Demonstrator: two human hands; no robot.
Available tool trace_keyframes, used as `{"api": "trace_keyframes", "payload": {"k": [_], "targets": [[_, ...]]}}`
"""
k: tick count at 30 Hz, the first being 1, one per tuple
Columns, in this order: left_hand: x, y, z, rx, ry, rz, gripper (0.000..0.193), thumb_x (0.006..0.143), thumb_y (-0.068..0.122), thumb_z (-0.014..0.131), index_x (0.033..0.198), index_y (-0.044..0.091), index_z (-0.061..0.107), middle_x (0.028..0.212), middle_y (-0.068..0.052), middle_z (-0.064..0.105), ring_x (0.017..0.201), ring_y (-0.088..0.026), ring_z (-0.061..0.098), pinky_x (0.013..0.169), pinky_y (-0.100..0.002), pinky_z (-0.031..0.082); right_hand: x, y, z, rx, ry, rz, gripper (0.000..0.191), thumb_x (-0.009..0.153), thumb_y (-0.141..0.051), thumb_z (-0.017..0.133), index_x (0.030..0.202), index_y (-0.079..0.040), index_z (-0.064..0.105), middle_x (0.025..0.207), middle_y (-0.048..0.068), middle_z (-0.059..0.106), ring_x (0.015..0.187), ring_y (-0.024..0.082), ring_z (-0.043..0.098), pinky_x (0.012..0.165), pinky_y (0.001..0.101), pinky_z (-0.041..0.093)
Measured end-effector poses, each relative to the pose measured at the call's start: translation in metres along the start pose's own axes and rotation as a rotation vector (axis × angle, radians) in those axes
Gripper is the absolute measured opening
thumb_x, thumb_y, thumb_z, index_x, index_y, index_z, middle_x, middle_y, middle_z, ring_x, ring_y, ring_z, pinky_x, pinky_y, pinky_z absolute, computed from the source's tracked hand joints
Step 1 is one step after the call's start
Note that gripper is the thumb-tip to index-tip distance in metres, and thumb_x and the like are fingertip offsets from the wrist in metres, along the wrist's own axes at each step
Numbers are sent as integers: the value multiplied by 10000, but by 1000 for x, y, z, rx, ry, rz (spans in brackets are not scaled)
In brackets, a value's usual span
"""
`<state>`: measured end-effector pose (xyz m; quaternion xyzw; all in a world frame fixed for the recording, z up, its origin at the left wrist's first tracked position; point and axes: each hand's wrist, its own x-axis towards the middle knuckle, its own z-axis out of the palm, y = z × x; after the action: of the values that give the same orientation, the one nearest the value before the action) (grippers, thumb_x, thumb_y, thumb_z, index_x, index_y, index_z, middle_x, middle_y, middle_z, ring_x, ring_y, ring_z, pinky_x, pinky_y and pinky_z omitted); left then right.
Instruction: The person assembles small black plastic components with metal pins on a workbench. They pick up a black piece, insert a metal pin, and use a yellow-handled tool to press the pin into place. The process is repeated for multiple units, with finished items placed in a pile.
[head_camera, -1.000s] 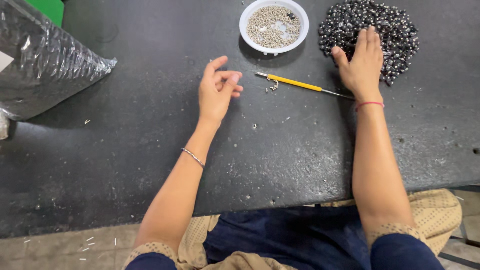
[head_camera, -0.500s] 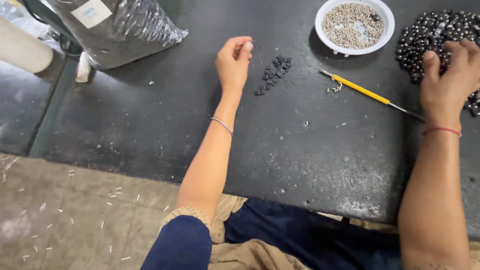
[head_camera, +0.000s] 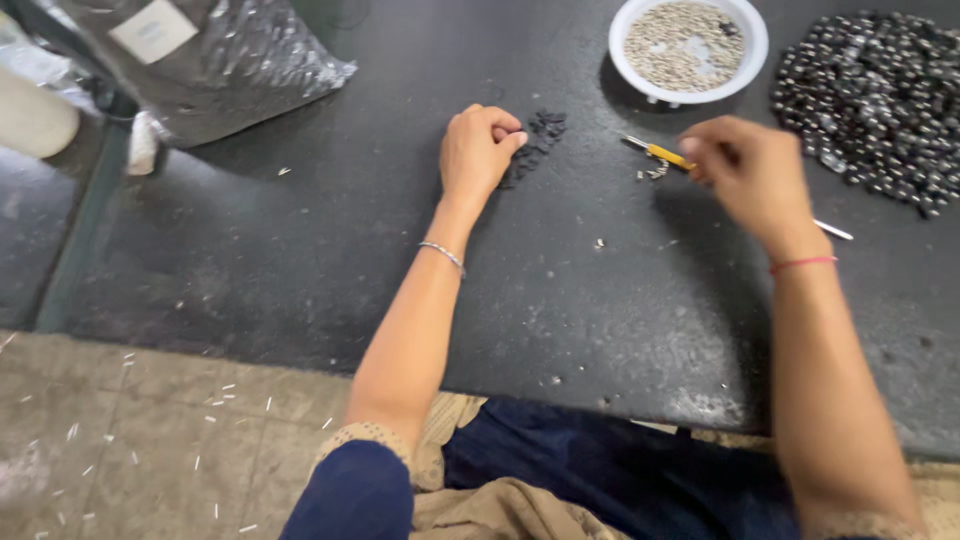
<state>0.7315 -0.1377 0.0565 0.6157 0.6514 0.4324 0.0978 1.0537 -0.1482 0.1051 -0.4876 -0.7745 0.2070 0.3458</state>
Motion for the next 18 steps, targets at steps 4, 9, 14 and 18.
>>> {"api": "trace_keyframes", "payload": {"k": [4, 9, 14, 18], "targets": [[-3, 5, 3, 18, -26, 27, 98, 760, 151, 817, 800, 92, 751, 822, -62, 722, 773, -239, 701, 688, -404, 549, -1, -1, 5, -25, -116, 111, 136, 1016, -157, 704, 1054, -31, 738, 810, 102, 730, 702, 178, 693, 668, 316, 533], [-4, 15, 4, -148, 29, -54, 139, 887, 118, 755, 946, 56, 645, 819, -70, 747, 760, -214, 753, 711, -361, 575, 0, 8, 2, -185, -20, -148, 127, 969, -112, 749, 1071, -36, 760, 966, 136, 732, 834, 269, 701, 751, 359, 543], [-10, 33, 17, -375, -55, -1, 154, 859, 82, 782, 926, 41, 649, 838, -70, 772, 779, -153, 787, 704, -286, 602, -1, 8, 8, -57, -53, -146, 143, 921, -94, 738, 1060, -61, 749, 990, 110, 718, 849, 254, 715, 769, 355, 563], [-19, 43, 33, -457, -193, 6, 171, 827, 59, 820, 949, 37, 702, 860, -46, 784, 784, -108, 771, 717, -256, 605, 0, -1, 17, -105, -108, -137, 148, 899, -124, 763, 1042, -84, 767, 930, 93, 685, 802, 254, 680, 740, 379, 540]]}}
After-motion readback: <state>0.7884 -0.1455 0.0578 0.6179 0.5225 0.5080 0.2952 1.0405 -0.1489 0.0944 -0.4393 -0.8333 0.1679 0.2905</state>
